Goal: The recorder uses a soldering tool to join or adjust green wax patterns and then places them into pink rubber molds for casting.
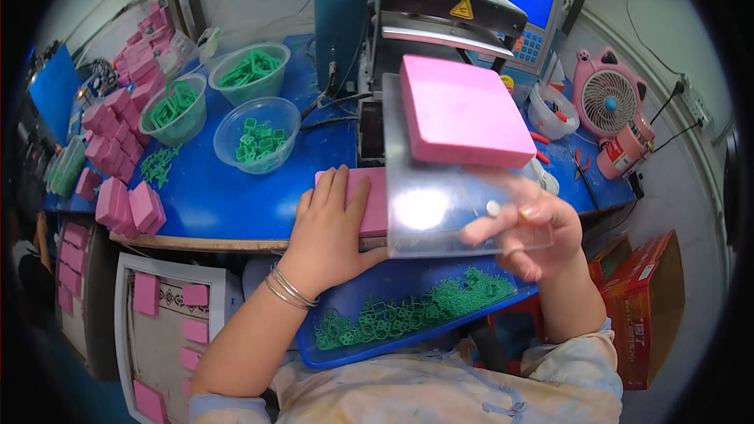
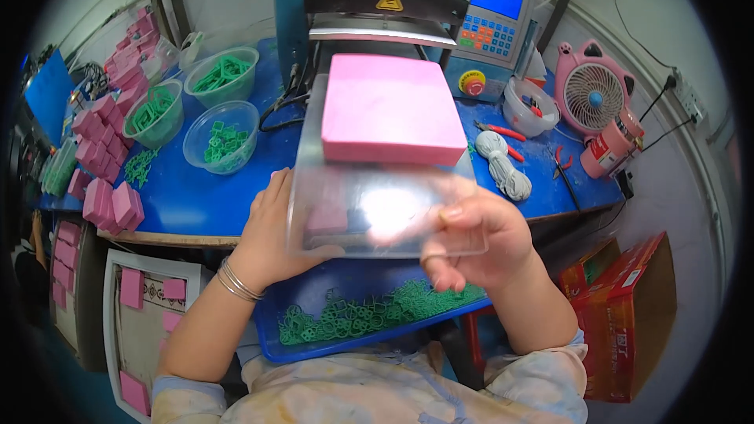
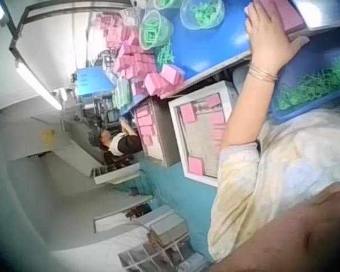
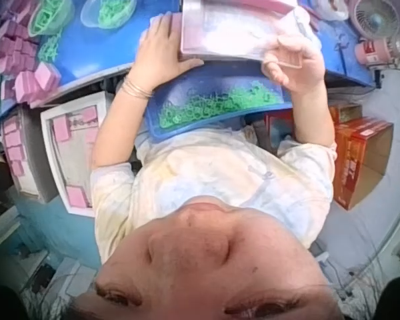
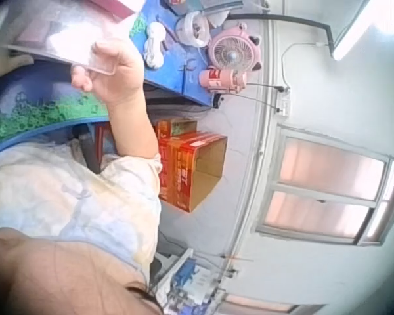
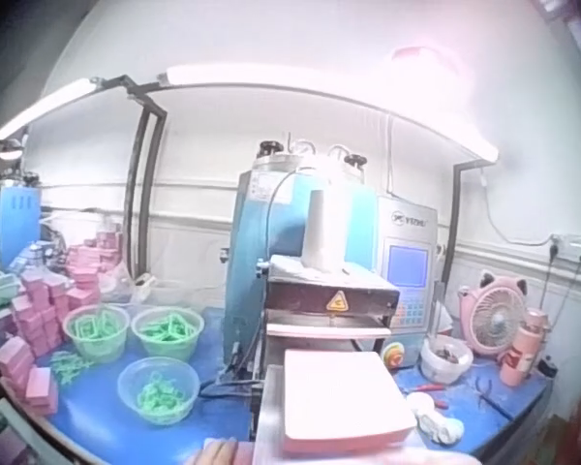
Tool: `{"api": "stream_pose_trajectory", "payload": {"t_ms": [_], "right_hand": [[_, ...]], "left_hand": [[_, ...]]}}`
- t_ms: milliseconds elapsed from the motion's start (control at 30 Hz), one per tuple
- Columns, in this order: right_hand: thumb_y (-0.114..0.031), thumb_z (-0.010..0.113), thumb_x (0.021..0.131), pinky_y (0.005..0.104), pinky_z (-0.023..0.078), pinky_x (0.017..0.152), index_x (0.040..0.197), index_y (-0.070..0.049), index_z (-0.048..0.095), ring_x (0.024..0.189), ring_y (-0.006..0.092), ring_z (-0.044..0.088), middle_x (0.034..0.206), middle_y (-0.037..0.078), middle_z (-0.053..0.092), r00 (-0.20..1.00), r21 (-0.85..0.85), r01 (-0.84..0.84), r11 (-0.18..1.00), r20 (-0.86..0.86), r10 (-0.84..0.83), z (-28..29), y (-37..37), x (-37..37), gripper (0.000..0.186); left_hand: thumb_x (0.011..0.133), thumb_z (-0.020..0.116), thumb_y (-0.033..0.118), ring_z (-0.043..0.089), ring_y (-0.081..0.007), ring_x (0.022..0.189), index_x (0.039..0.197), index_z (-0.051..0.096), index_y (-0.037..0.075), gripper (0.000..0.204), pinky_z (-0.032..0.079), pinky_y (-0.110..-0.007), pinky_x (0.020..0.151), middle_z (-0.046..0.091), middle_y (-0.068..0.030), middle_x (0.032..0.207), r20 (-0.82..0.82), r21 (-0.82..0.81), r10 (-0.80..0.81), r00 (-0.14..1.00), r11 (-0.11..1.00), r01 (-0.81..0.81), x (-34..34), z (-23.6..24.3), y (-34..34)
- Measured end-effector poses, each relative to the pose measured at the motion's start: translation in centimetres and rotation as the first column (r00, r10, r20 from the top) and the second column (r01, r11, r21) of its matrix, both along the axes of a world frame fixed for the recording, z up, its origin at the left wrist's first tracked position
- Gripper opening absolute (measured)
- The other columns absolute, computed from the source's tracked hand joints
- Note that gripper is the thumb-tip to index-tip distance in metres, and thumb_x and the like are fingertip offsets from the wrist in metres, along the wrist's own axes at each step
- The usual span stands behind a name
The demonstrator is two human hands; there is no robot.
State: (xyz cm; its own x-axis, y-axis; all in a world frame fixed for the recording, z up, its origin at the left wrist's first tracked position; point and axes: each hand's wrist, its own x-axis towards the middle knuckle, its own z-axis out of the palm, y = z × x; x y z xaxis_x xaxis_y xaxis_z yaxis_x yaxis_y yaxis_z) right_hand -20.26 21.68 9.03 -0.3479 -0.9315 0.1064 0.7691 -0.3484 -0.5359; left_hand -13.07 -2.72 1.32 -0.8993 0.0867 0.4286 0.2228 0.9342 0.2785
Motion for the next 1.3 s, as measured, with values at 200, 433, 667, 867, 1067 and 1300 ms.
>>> {"api": "stream_pose_trajectory", "payload": {"t_ms": [200,433,667,867,1067,1300], "right_hand": [[-0.012,0.039,0.087,0.029,0.056,0.063,0.131,0.007,0.028,0.071,0.0218,0.065,0.119,0.034,0.046,0.966,0.05,0.204,0.978,-0.17,-0.193,-0.3,-1.8,-4.9,0.049],[-0.025,0.046,0.094,0.0219,0.05,0.058,0.111,0.002,0.051,0.066,0.0123,0.063,0.093,0.014,0.065,0.691,0.164,0.675,0.719,-0.483,-0.538,-1.1,-3.7,-6.8,0.033],[-0.034,0.05,0.091,0.0193,0.036,0.039,0.086,-0.001,0.059,0.042,0.0083,0.046,0.061,0.003,0.058,0.585,0.228,0.799,0.557,-0.511,-0.63,-2.7,-4.4,-7.1,0.034],[-0.029,0.041,0.096,0.0154,0.032,0.039,0.097,0.001,0.059,0.043,0.0027,0.042,0.066,0.001,0.058,0.654,0.29,0.729,0.62,-0.564,-0.505,-1.9,-0.1,-10.7,0.035],[-0.025,0.035,0.098,0.0154,0.027,0.041,0.107,0.0,0.055,0.044,0.0023,0.037,0.073,0.002,0.059,0.681,0.247,0.663,0.707,-0.59,-0.433,-2.8,3.4,-13.7,0.033],[-0.023,0.036,0.098,0.0146,0.026,0.042,0.109,0.0,0.053,0.046,0.0012,0.036,0.077,0.002,0.059,0.647,0.286,0.71,0.644,-0.626,-0.435,-3.3,4.9,-14.5,0.031]], "left_hand": [[0.059,0.074,0.047,0.038,-0.0337,0.114,0.121,0.046,0.001,0.083,0.032,-0.046,0.091,0.041,-0.0205,0.121,0.107,-0.048,0.029,0.994,0.999,-0.024,-0.9,0.5,-1.4],[0.059,0.074,0.044,0.039,-0.0367,0.115,0.123,0.043,0.0,0.083,0.027,-0.05,0.099,0.043,-0.0222,0.12,-0.023,0.024,0.008,1.0,1.0,-0.008,-0.8,-1.4,-1.8],[0.055,0.077,0.033,0.035,-0.0369,0.115,0.124,0.041,0.004,0.083,0.027,-0.049,0.095,0.037,-0.0229,0.123,-0.143,0.121,-0.001,0.99,0.992,0.018,3.1,-2.3,-2.0],[0.057,0.077,0.039,0.04,-0.0374,0.113,0.131,0.035,0.009,0.09,0.027,-0.053,0.095,0.036,-0.0211,0.126,-0.35,-0.06,0.3,0.887,0.938,-0.341,14.6,-6.6,-8.3],[0.06,0.078,0.035,0.038,-0.0384,0.115,0.13,0.033,0.003,0.09,0.03,-0.047,0.098,0.041,-0.0216,0.124,-0.107,0.035,0.975,0.197,0.202,-0.979,28.4,-12.0,-20.1],[0.058,0.08,0.029,0.042,-0.0373,0.113,0.126,0.038,0.001,0.085,0.032,-0.045,0.098,0.047,-0.021,0.118,0.177,-0.148,0.984,0.018,0.044,-0.988,37.1,-16.5,-26.5]]}}
